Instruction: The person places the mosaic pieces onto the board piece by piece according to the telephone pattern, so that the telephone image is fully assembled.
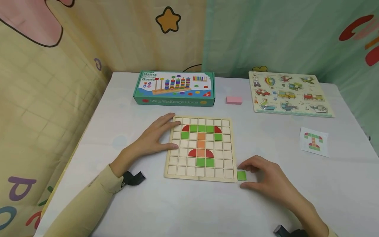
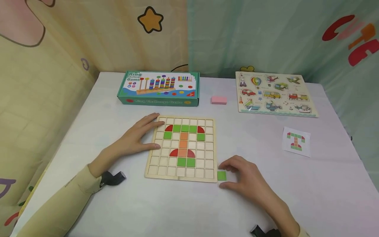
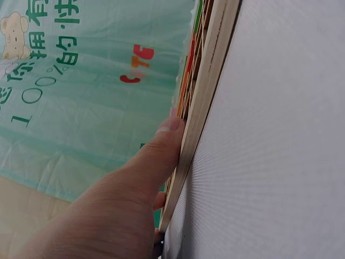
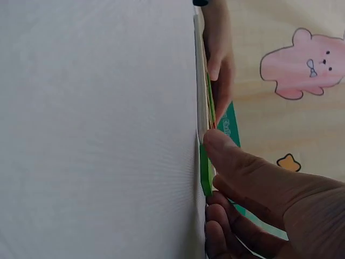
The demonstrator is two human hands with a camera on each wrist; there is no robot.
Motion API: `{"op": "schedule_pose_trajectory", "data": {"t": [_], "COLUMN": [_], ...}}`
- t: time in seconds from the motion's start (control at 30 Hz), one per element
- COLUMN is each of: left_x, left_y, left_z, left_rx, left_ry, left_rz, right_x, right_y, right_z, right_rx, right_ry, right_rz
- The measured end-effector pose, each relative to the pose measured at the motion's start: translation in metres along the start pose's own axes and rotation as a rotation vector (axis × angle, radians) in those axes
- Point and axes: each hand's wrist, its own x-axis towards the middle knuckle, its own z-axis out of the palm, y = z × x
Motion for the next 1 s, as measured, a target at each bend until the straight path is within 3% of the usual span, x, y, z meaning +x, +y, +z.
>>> {"op": "schedule_pose_trajectory", "data": {"t": [0.3, 0.6, 0.73, 1.0], "left_x": [-0.001, -0.001, -0.002, 0.0], "left_y": [-0.002, 0.001, 0.002, 0.003], "left_z": [-0.001, 0.0, 0.001, -0.001], "left_rx": [0.0, -0.005, -0.006, -0.002], "left_ry": [0.014, 0.002, 0.0, 0.008], "left_rz": [0.009, 0.007, 0.0, 0.01], "right_x": [0.004, 0.013, 0.029, 0.077], "right_y": [-0.003, -0.009, -0.017, -0.044], "right_z": [0.0, -0.011, -0.003, 0.033], "right_rx": [-0.042, 0.132, 0.222, 0.25], "right_ry": [-0.021, -0.116, -0.128, -0.11], "right_rz": [-0.012, 0.027, 0.018, -0.08]}}
